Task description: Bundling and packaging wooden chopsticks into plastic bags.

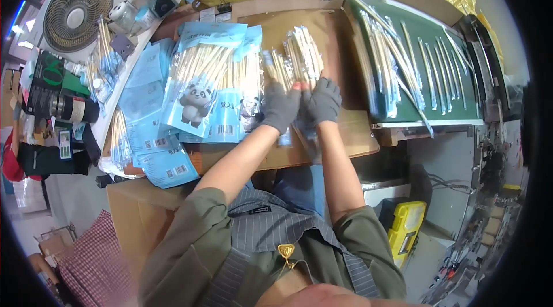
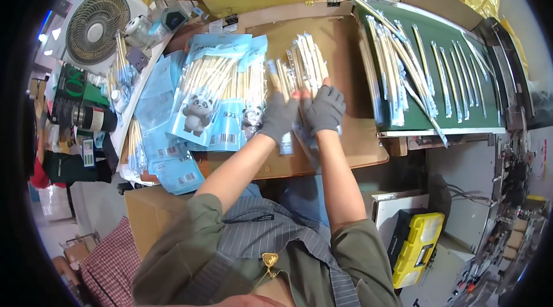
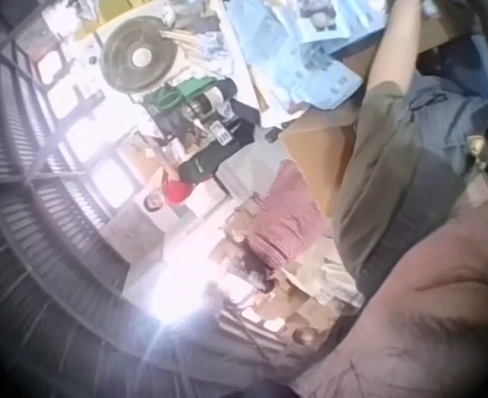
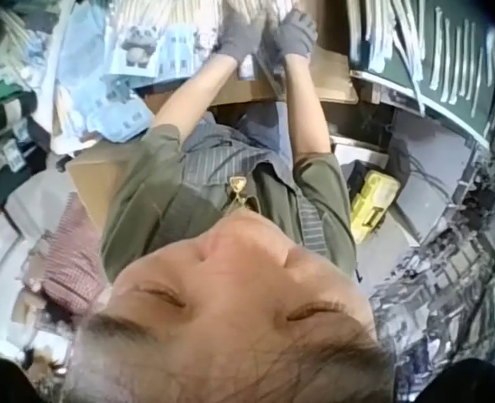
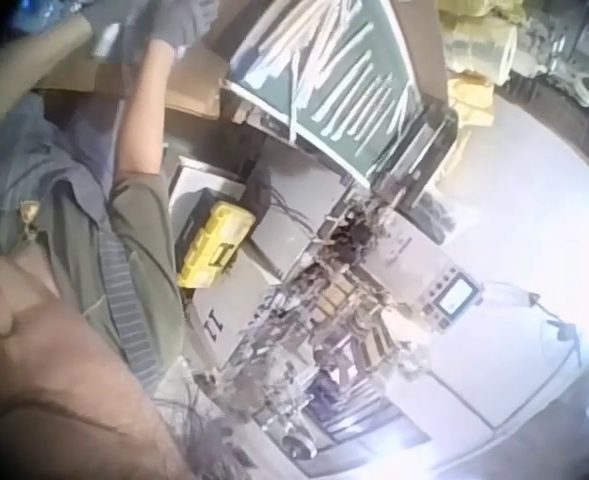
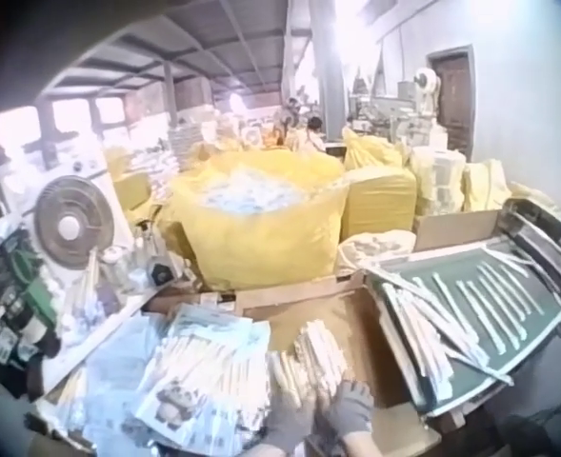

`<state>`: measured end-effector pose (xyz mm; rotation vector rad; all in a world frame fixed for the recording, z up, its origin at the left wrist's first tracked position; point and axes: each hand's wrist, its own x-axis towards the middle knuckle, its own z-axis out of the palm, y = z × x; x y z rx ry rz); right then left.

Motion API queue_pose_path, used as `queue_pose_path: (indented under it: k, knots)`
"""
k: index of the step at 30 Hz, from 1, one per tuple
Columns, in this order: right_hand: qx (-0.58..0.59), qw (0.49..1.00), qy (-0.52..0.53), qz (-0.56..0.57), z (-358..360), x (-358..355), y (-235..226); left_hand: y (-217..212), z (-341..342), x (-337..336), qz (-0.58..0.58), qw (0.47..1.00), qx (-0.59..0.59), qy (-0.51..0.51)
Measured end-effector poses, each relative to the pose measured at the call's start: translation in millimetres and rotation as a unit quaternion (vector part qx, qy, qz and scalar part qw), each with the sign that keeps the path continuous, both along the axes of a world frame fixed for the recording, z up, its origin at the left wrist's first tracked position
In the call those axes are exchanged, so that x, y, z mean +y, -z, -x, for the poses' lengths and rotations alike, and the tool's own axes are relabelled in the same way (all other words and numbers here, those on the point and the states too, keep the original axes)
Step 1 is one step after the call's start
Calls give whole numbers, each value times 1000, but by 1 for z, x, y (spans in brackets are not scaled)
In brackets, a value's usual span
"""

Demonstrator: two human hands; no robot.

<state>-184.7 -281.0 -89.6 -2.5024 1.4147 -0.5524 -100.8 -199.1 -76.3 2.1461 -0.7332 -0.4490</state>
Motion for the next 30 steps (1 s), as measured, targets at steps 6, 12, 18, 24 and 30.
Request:
queue_pose_path:
  k: [6,12,18,24,30]
  knots:
    - [-199,891,-83,-399,6,26,-6,-19,-17,6,-130,973,112,158]
    - [-383,746,-89,-538,50,108,9,-4,19,110,118,904,405,66]
    - [-452,646,-96,-607,107,181,-33,37,69,202,165,877,439,106]
    - [-420,767,-139,-465,85,151,-57,-4,33,172,172,937,225,206]
    - [-486,708,-242,-451,62,86,-151,-127,-12,105,249,898,6,363]
